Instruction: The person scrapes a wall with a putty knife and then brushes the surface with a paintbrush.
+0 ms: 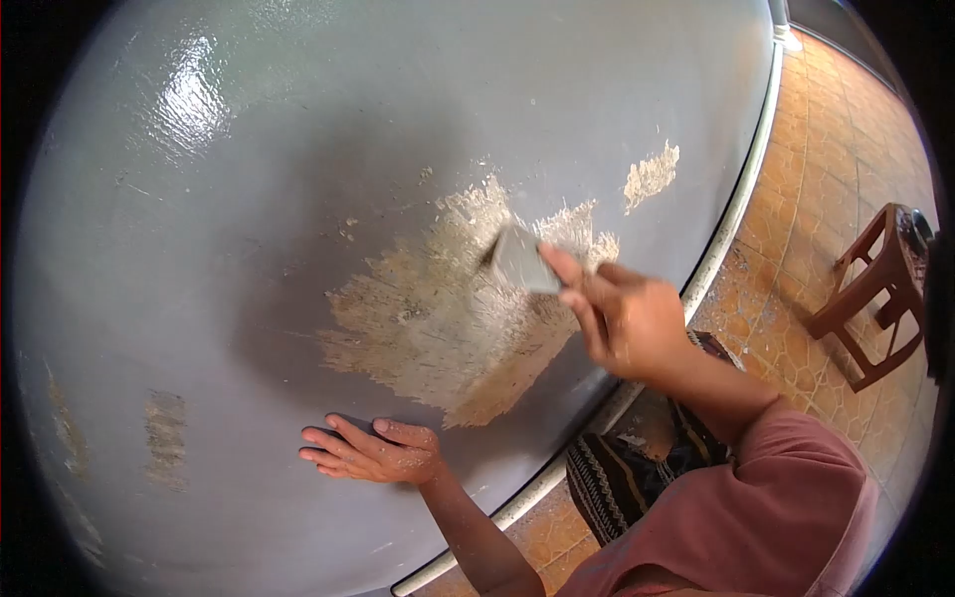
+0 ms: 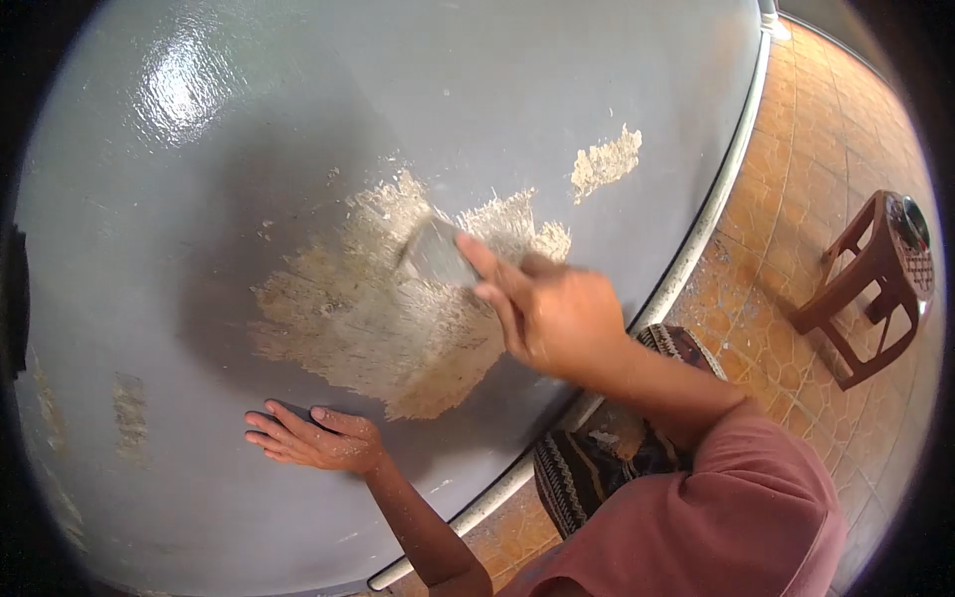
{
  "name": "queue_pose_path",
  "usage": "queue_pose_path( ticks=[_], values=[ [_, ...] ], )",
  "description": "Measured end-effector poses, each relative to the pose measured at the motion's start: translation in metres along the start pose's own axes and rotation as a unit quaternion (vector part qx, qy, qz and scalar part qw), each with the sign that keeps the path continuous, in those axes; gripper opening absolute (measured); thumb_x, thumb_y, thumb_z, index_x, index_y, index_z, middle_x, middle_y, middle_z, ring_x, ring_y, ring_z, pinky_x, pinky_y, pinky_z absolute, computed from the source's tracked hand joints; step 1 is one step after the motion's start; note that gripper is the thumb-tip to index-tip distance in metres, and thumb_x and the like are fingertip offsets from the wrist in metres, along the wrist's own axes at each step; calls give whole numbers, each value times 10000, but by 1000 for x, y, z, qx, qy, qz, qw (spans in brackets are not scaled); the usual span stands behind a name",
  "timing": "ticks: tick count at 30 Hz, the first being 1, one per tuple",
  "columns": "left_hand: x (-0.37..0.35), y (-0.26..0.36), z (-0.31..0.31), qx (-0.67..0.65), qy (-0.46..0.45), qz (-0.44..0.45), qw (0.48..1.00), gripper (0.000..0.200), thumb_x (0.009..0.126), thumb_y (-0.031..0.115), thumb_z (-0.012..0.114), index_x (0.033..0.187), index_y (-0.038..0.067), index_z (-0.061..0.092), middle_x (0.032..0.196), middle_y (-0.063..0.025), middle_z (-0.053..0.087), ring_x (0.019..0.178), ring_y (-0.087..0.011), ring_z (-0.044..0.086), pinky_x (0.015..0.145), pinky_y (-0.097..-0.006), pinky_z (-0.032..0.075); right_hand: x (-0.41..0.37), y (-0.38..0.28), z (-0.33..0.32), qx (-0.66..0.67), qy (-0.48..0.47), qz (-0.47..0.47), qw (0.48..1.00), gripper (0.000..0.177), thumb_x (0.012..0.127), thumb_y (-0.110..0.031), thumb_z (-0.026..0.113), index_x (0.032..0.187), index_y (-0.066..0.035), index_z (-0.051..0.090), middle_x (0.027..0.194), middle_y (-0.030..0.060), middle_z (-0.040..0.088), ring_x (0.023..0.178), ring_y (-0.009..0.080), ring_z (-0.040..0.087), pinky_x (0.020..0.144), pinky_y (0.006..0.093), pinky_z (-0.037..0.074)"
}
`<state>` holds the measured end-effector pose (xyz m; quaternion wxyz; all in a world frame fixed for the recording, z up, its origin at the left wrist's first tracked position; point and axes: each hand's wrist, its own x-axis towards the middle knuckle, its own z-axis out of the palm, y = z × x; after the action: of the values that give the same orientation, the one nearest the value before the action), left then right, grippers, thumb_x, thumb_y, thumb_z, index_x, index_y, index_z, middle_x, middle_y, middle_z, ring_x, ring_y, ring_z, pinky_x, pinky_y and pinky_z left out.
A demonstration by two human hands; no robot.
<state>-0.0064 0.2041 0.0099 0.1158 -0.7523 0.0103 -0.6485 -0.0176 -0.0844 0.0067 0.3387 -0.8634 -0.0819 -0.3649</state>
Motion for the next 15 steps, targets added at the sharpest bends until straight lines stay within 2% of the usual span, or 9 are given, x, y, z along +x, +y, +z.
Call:
queue_pose_path(
  ticks=[4, 7, 8, 12, 15],
  values=[
    [0, 1, -2, -1, -5, -5, 1000, 479, 984, 269, 333, 1389, 26, 413, 1489, -213, 295, 1392, -432, 212, 1105, -557, 137, 5, 5, 14, -22, 31, -8, 999, 444, 925, -292, 546, 1361, -231, 487, 599, 55, 543, 388, 221, 502, 369, 353, 395],
    [-1, -1, 0, 1, -1, 4, 1000, 475, 983, 254, 336, 1393, 26, 404, 1489, -212, 294, 1391, -433, 214, 1101, -558, 144, 25, 2, 9, 15, 87, -17, 996, 431, 917, -296, 558, 1340, -227, 514, 593, 53, 535, 385, 220, 499, 372, 354, 396],
    [0, -1, -1, 2, -1, 8, 1000, 475, 983, 253, 335, 1395, 27, 401, 1489, -212, 294, 1391, -433, 215, 1101, -558, 144, 20, -1, 0, 6, 55, 14, 998, 425, 916, -303, 559, 1333, -232, 523, 590, 50, 532, 396, 216, 507, 380, 353, 402],
    [2, 0, 1, -1, 5, 12, 1000, 473, 984, 251, 332, 1395, 28, 401, 1489, -212, 295, 1390, -434, 218, 1103, -554, 145, -13, 8, 13, -46, -11, 4, 999, 423, 922, -309, 546, 1340, -247, 517, 586, 42, 522, 417, 222, 519, 396, 350, 415],
    [1, 0, 0, -3, 2, 7, 1000, 475, 983, 255, 331, 1392, 27, 408, 1487, -214, 297, 1391, -430, 218, 1105, -550, 144, 13, 0, 4, -19, 26, 10, 999, 432, 922, -306, 545, 1349, -251, 506, 583, 41, 516, 411, 226, 518, 395, 347, 416]
  ],
)
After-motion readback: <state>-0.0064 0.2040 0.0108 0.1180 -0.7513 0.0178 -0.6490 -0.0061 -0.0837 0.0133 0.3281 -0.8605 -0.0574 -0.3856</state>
